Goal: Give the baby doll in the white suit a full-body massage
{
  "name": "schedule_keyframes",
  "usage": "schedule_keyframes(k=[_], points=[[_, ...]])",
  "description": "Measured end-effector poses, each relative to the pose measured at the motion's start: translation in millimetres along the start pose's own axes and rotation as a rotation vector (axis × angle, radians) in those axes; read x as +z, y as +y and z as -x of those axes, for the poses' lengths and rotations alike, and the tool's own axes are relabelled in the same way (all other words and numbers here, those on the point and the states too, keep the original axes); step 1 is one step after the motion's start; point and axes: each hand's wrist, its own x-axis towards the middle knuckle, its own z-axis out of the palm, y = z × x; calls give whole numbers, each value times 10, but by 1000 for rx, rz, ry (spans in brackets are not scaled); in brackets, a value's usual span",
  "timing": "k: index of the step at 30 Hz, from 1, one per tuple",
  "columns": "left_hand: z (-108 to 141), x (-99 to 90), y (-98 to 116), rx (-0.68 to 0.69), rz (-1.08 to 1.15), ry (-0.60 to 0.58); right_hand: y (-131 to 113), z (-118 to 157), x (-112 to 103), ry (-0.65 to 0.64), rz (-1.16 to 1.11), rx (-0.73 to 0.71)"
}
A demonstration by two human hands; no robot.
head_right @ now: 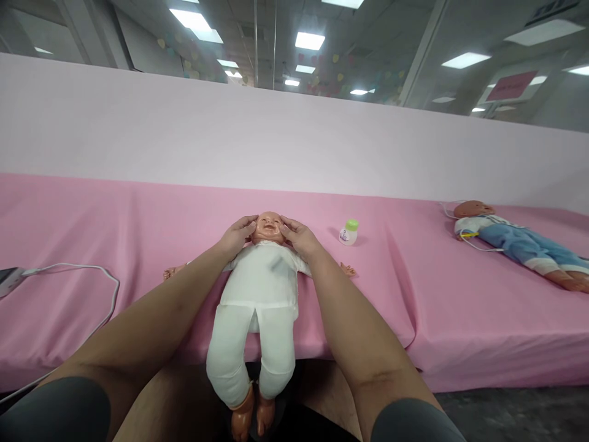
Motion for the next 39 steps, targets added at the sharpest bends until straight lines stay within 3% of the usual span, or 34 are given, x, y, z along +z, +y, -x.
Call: schedule_keyframes(k=[6,14,26,34,39], points=[[-7,-24,-20,36,-116,3,14,-34,-6,124,140,-51],[43,-59,44,108,-443,18,57,-48,41,155,353,-108],[27,-82,24,76,-356,-3,94,-64,-23,114,320,-70],[0,-32,-28,16,-26,-36,-4,-4,22,61,51,38],[44,16,32,10,-26,-9,4,-5,31,80,25,31]])
